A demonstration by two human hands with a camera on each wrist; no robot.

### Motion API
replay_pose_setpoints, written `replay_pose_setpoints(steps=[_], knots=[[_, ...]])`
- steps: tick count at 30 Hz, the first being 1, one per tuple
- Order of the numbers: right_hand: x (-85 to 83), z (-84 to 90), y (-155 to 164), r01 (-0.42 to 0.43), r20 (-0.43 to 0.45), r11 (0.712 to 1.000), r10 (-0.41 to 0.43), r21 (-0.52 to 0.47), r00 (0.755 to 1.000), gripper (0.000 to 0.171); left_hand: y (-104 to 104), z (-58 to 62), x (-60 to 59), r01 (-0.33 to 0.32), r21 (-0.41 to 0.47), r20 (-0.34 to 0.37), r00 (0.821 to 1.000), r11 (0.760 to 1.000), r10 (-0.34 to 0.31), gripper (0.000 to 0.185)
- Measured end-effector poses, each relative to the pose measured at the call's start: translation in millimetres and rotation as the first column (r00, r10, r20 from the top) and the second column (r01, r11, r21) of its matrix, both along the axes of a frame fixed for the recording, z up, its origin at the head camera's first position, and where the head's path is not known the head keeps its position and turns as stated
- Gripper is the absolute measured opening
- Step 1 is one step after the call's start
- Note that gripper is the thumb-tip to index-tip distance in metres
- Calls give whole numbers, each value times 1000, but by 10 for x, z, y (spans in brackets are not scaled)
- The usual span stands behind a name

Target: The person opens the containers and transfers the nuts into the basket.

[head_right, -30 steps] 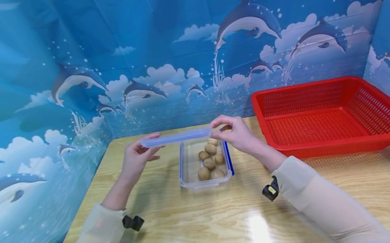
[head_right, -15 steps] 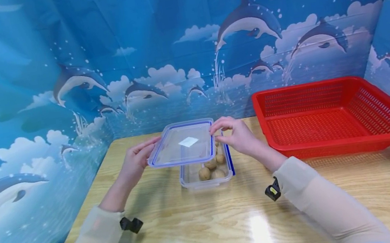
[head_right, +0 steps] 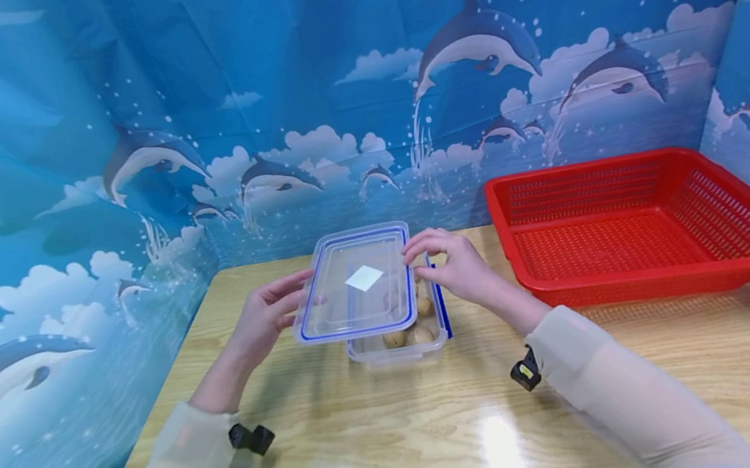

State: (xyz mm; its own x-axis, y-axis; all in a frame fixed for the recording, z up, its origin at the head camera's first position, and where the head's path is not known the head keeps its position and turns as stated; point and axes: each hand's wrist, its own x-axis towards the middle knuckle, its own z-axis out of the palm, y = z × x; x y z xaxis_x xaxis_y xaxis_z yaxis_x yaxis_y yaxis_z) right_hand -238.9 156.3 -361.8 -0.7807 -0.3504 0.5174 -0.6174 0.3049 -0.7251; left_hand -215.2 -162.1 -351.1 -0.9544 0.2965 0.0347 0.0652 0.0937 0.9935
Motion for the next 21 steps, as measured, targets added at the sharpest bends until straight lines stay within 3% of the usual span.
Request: replay_pose_setpoints(steps=[3, 8, 14, 21], knots=[[10, -7, -6, -2, -14, 1000, 2, 3, 1000, 20, 0, 7, 14, 13, 16, 12, 1000, 1000, -13, 48], [35, 6, -3, 13, 22, 1000, -13, -13, 1000, 26, -15, 14, 30, -29, 49, 44, 999, 998, 27, 50], [58, 13, 14, -18, 184, 993, 40, -119, 982, 38, -44, -16, 43, -62, 107, 61, 997, 992, 55, 53], [77, 9, -44, -51, 335, 993, 84, -106, 938, 51, -58, -47, 40, -72, 142, 51, 997, 987, 66, 54]])
